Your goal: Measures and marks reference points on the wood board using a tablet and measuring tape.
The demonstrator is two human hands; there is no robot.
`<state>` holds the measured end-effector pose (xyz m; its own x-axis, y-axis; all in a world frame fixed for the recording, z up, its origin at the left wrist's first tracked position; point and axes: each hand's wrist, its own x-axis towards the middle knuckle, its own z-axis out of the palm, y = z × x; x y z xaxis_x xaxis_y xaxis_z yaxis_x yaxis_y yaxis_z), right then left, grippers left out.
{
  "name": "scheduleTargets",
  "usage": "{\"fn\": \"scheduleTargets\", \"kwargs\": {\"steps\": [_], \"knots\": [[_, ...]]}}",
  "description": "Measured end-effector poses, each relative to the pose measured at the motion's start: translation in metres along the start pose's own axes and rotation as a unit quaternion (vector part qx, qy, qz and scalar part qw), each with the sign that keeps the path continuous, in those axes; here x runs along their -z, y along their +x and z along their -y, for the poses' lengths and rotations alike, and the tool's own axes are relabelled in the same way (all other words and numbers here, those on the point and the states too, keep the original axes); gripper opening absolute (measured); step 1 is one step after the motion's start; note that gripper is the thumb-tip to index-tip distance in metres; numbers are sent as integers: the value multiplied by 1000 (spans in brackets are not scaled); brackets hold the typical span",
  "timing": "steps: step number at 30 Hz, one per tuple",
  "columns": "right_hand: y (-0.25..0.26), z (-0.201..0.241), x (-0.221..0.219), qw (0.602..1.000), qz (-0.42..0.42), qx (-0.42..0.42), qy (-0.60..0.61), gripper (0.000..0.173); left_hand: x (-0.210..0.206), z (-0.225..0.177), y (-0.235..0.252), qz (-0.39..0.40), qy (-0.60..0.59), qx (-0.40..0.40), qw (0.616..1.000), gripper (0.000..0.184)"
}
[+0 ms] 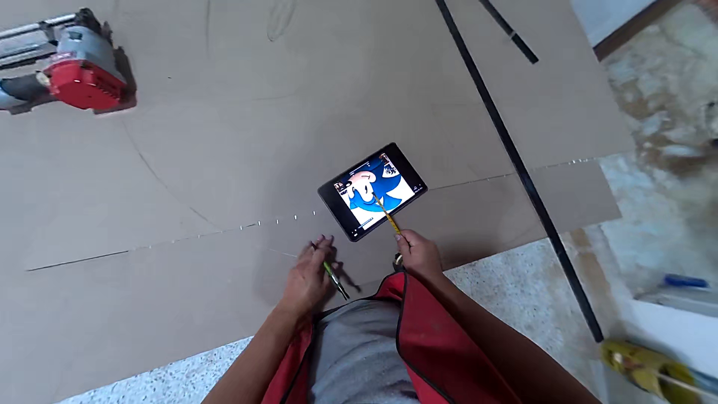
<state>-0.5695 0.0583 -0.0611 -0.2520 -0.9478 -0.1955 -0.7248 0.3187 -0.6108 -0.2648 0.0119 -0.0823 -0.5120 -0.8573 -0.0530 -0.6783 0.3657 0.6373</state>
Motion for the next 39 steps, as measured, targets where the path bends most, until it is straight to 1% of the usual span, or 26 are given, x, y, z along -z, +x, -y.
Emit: {"fn": "scheduleTargets", "kwargs": {"steps": [1,3,5,7,9,10,13,15,16,18,20,22,24,25,27,29,30,31,33,34,35,36,39], "knots": [[2,6,-7,1000,-15,2,-14,31,4,13,-1,-19,7,1,1000,51],[8,21,-16,998,-54,24,-23,29,17,28,-1,-53,-5,25,998,50],[9,35,-16,996,-68,63,-6,27,41,23,3,-61,-33,65,995,49],[1,45,-16,993,-47,103,19,28,65,12,15,-59,-75,81,992,49],[-8,46,-23,989,-28,141,28,28,80,0,35,-32,-129,76,988,50],[-12,43,-29,987,-20,154,30,27,83,-6,46,-14,-165,68,984,48],[-24,35,-40,986,-1,159,46,25,85,-24,75,62,-284,73,954,30],[-30,33,-41,986,-4,155,56,25,83,-30,91,109,-308,91,941,14],[-32,31,-42,987,-10,152,58,25,82,-31,97,126,-295,91,943,8],[-32,26,-42,986,-34,150,59,24,82,-29,112,138,-269,84,949,7],[-29,23,-36,991,-33,116,64,22,80,-25,131,115,-252,83,957,9],[-25,19,-30,993,-48,88,64,22,77,-21,148,61,-208,66,974,13],[-19,12,-25,995,-67,56,56,22,73,-17,162,4,-116,-1,993,21],[-18,9,-23,995,-75,35,54,23,71,-15,167,-8,-69,-45,997,25],[-15,3,-20,995,-91,2,44,23,63,-8,174,2,7,-122,992,31],[-12,1,-19,994,-100,-11,33,24,57,-4,175,31,60,-167,984,34],[-11,2,-19,994,-103,-16,28,24,56,-1,173,25,62,-178,982,34],[-10,3,-19,994,-104,-20,23,24,58,2,169,0,46,-174,984,35],[-5,7,-21,994,-106,-21,17,24,67,9,159,-66,9,-129,989,39],[-4,9,-22,994,-108,-20,16,25,70,15,152,-82,5,-103,991,41],[-3,10,-23,993,-111,-21,17,25,72,20,144,-80,9,-85,993,43],[-2,12,-24,993,-111,-25,17,25,71,22,138,-70,17,-85,994,44],[1,15,-26,993,-108,-32,16,26,60,14,137,-27,37,-144,989,42]]}}
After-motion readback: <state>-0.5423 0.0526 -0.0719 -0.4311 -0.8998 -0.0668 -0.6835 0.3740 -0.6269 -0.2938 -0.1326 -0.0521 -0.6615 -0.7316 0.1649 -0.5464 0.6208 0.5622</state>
